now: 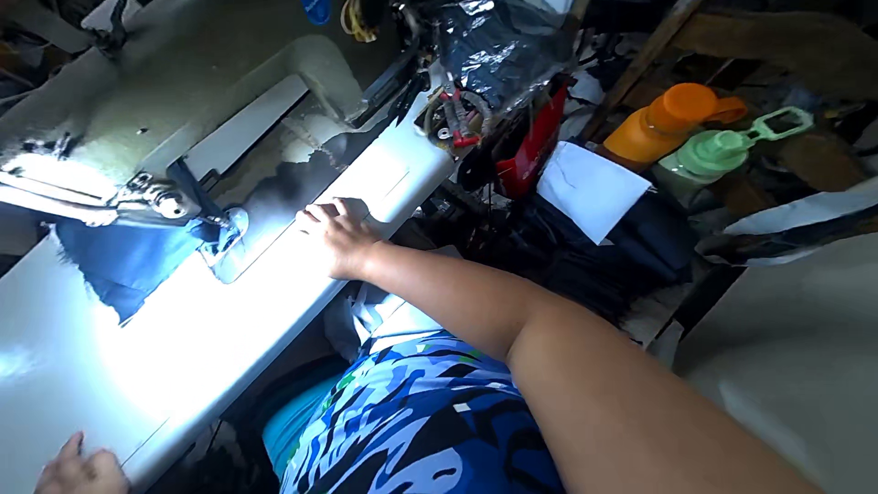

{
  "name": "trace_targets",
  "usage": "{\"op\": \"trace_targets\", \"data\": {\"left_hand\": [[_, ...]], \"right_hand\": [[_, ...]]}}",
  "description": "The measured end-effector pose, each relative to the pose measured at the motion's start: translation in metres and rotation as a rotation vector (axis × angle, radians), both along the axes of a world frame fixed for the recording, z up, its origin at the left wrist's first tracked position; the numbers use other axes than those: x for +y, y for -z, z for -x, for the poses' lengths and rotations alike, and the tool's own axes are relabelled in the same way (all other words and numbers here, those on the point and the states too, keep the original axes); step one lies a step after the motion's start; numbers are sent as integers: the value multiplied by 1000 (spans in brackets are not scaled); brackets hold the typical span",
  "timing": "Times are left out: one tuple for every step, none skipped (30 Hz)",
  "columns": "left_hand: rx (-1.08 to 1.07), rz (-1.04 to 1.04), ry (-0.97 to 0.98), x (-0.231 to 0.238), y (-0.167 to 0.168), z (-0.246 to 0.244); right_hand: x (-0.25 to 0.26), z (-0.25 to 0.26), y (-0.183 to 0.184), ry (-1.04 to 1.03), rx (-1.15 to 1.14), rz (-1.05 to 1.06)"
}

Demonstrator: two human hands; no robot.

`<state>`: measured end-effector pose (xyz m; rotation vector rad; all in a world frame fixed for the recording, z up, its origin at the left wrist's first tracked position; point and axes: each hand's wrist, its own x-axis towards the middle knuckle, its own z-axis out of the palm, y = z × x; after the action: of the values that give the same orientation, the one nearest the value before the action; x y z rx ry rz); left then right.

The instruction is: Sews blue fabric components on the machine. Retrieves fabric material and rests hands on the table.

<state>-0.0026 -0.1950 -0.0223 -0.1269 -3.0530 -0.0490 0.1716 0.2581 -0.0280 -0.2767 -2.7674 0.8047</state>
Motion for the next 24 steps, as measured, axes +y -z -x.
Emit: {"op": "trace_targets", "data": {"left_hand": [[12, -22, 32, -3, 1, 0], [16, -44, 55, -4, 2, 1], [17, -62, 63, -3, 2, 0], [21, -68, 58, -1, 0, -2], [18, -69, 41, 1, -2, -5], [4, -71, 13, 2, -3, -7], [-11, -80, -28, 4, -3, -8], [-28, -80, -72, 5, -3, -7], [-27, -80, -104, 3, -2, -7], [-16, -89, -118, 3, -1, -7], [-5, -100, -119, 5, -2, -8], [-3, -110, -121, 6, -3, -8], [-11, -117, -124, 8, -5, -9], [-16, -124, -133, 9, -6, -9], [-24, -135, -140, 9, -7, -10], [-39, -145, -151, 11, -8, -10], [-45, -153, -159, 12, -9, -10], [-46, -161, -164, 13, -11, -11], [-45, -172, -166, 13, -11, -12], [-48, -182, -168, 13, -11, -12], [-53, -188, -171, 12, -11, -13], [-59, -191, -173, 12, -10, -12], [-60, -194, -173, 11, -10, -11], [-56, -198, -172, 11, -9, -11]], "right_hand": [[0, 0, -3, 1, -18, 49], [1, -1, -7, 0, -36, 60], [1, -3, -11, 2, -59, 40], [1, -4, -14, 4, -88, 6], [0, -4, -14, 2, -98, -41], [0, -3, -12, 2, -107, -89], [0, -3, -8, 0, -117, -126], [2, -1, -6, -4, -117, -154], [3, -1, -4, -10, -104, -174], [3, 0, -2, -7, -95, -196], [5, 1, -1, 0, -93, -213], [6, 3, 1, 1, -82, -246], [7, 4, 2, -9, -64, -277], [8, 6, 4, -11, -46, -303], [9, 6, 5, -10, -42, -313], [8, 6, 3, -10, -39, -315], [7, 5, 0, -13, -43, -314], [6, 4, -2, -15, -43, -324], [5, 4, -3, -24, -31, -328], [5, 3, -3, -34, -21, -327], [5, 2, -2, -41, -13, -327], [6, 1, -1, -42, -11, -328], [7, 1, -1, -45, -9, -329], [7, 1, -1, -50, -8, -334]]}}
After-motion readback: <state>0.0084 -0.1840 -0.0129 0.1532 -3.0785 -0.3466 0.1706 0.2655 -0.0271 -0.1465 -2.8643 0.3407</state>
